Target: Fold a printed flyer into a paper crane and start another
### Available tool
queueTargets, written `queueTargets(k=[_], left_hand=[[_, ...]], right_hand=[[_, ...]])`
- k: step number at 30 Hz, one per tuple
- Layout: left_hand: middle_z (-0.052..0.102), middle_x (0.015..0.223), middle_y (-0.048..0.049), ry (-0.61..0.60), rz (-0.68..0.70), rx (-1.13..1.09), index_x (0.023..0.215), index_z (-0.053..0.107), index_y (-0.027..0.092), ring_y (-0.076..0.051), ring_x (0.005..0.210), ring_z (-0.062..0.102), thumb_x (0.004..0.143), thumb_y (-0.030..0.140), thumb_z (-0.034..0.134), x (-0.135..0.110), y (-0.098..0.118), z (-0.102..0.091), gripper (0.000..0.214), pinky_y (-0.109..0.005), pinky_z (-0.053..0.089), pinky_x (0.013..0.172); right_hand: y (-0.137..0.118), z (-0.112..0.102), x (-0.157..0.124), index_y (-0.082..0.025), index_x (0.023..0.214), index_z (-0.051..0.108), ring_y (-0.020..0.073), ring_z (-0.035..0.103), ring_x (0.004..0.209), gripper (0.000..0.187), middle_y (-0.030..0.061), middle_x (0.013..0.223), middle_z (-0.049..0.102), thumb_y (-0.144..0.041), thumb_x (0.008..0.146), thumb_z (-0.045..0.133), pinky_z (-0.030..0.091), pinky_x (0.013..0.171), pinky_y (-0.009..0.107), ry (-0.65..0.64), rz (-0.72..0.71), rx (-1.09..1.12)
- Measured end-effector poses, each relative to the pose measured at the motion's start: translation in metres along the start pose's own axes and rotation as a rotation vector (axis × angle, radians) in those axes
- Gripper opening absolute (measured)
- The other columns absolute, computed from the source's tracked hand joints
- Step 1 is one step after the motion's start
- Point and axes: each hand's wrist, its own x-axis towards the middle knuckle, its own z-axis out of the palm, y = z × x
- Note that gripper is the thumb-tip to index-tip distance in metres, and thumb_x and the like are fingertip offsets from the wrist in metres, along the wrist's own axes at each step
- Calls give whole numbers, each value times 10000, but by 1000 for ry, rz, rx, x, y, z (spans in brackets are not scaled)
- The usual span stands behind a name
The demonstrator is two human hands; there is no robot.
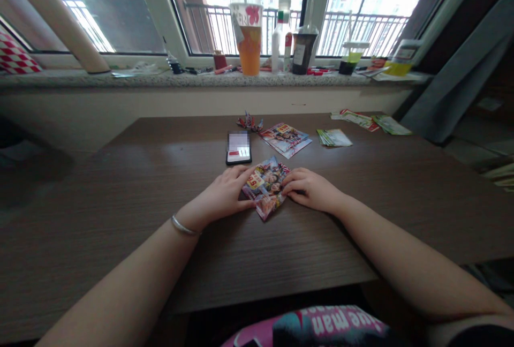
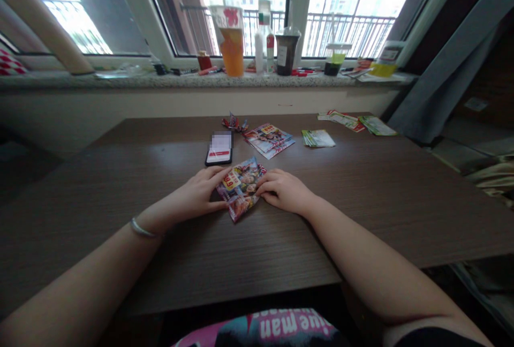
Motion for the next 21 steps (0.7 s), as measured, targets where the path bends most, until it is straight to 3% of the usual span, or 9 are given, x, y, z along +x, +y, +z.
queueTargets(k=[4,8,11,13,16,21], left_hand=[[389,1459,-189,25,-101,37,1499,204,126,-349,1312,386,706,669,629,1,-3,4,1051,-445,328,1073],[390,1466,-205,2,-122,33,1493,229,104,-369,1305,401,684,685,631,3,-7,7,1074,-456,343,1058],[416,1455,-201,17,-114,9,1473,291,94,-370,1296,418,709,614,649,5,-10,9,991,-466,355,1053],[498,1401,-168,43,-124,-39,1428,395,117,-352,1254,468,775,500,620,8,-12,9,790,-470,376,1038],[628,1264,-99,73,-186,-267,1297,563,171,-277,1137,576,856,358,512,12,-13,5,481,-418,431,998],[712,1065,-93,152,-358,-849,1115,645,137,-224,946,671,780,368,603,16,-14,5,409,-353,527,873]], right_hand=[[0,0,0,-229,960,714,195,615,1014,150,36,1026,717,-215,879,588,476,932,376,9,76,7],[3,3,-1,-221,930,721,194,626,997,125,40,1002,720,-238,872,612,475,933,377,35,120,31],[5,8,-1,-220,882,727,192,631,994,101,51,1013,715,-257,857,636,478,927,376,83,164,75],[6,11,-1,-217,854,728,194,633,996,96,62,1032,708,-259,854,641,485,917,377,120,191,106],[6,12,-1,-216,840,721,194,638,991,89,66,1026,706,-245,853,638,491,909,382,157,198,137],[5,3,-3,-232,874,705,194,632,1000,88,55,1022,705,-205,845,625,483,925,395,231,169,124]])
